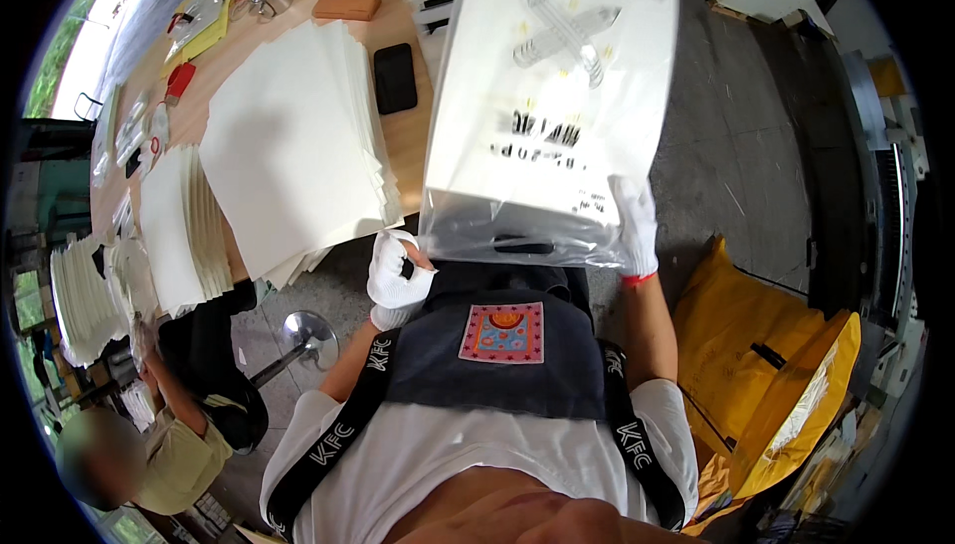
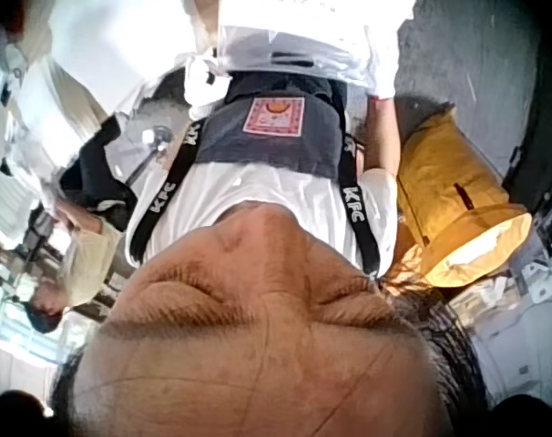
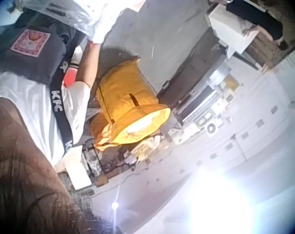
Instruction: The person repeatedly picks up stacks of white paper, places them into clear plastic bags, and seals the bags. They then place the packaged items onto a growing pile on the table. The process is repetitive and involves handling paper and plastic packaging materials.
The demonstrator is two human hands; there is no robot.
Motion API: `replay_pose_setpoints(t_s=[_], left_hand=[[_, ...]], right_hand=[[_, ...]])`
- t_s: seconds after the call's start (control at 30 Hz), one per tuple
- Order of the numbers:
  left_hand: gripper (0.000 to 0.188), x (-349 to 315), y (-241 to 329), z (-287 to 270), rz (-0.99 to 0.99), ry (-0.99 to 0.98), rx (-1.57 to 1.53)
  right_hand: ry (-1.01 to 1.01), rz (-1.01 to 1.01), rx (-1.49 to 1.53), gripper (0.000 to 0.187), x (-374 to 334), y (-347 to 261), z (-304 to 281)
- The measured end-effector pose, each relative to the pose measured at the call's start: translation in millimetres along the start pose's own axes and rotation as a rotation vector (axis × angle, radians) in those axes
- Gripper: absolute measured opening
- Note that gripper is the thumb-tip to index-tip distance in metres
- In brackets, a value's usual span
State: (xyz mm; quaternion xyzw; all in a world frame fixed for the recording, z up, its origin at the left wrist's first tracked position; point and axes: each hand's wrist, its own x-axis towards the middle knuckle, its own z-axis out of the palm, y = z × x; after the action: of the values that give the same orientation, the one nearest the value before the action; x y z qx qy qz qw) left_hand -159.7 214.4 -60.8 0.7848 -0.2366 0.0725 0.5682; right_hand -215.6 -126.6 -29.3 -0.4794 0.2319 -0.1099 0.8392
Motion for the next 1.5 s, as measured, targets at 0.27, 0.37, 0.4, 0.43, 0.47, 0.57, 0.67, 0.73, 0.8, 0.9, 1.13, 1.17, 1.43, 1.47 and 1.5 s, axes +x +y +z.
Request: replay_pose_setpoints(t_s=[0.27, 0.37, 0.4, 0.43, 0.47, 0.57, 0.67, 0.73, 0.8, 0.9, 1.13, 1.17, 1.43, 1.47, 1.5], left_hand=[[0.078, 113, 51, 106, -0.440, -0.363, -0.987], [0.047, 180, 62, 141, -0.450, -0.066, -0.688], [0.035, 195, 50, 154, -0.431, 0.064, -0.544], [0.023, 207, 27, 161, -0.370, 0.149, -0.602], [0.021, 219, 34, 154, -0.349, 0.091, -0.447], [0.011, 242, 31, 153, -0.206, 0.053, -0.259], [0.013, 256, 12, 153, -0.128, -0.014, -0.105], [0.017, 261, -1, 157, -0.171, 0.016, -0.149], [0.020, 260, -12, 159, -0.282, 0.039, -0.098], [0.020, 238, -46, 161, -0.555, 0.000, -0.111], [0.019, 215, -46, 159, -0.833, -0.059, -0.029], [0.019, 221, -53, 156, -0.798, -0.127, -0.035], [0.017, 190, -64, 165, -0.695, -0.513, 0.100], [0.019, 180, -69, 169, -0.685, -0.550, 0.180], [0.019, 174, -77, 172, -0.621, -0.546, 0.208]], right_hand=[[-0.096, -0.600, -0.295, 0.036, 118, -50, 99], [-0.169, -0.624, -0.377, 0.036, 161, -43, 127], [-0.179, -0.580, -0.374, 0.036, 177, -38, 133], [-0.185, -0.536, -0.369, 0.037, 192, -37, 142], [-0.231, -0.520, -0.319, 0.038, 208, -44, 153], [-0.347, -0.497, -0.172, 0.042, 253, -65, 194], [-0.403, -0.849, -0.272, 0.045, 333, -92, 231], [-0.465, -0.865, -0.276, 0.046, 388, -122, 248], [-0.516, -0.542, -0.082, 0.046, 447, -141, 263], [-0.504, -0.477, -0.096, 0.046, 536, -134, 263], [-0.304, -0.085, -0.102, 0.052, 681, 27, 146], [-0.256, -0.060, 0.197, 0.055, 727, 52, 83], [-0.223, 0.136, -0.187, 0.085, 678, 48, 76], [-0.251, 0.110, -0.410, 0.081, 638, 35, 102], [-0.253, 0.055, -0.625, 0.078, 607, 7, 119]])
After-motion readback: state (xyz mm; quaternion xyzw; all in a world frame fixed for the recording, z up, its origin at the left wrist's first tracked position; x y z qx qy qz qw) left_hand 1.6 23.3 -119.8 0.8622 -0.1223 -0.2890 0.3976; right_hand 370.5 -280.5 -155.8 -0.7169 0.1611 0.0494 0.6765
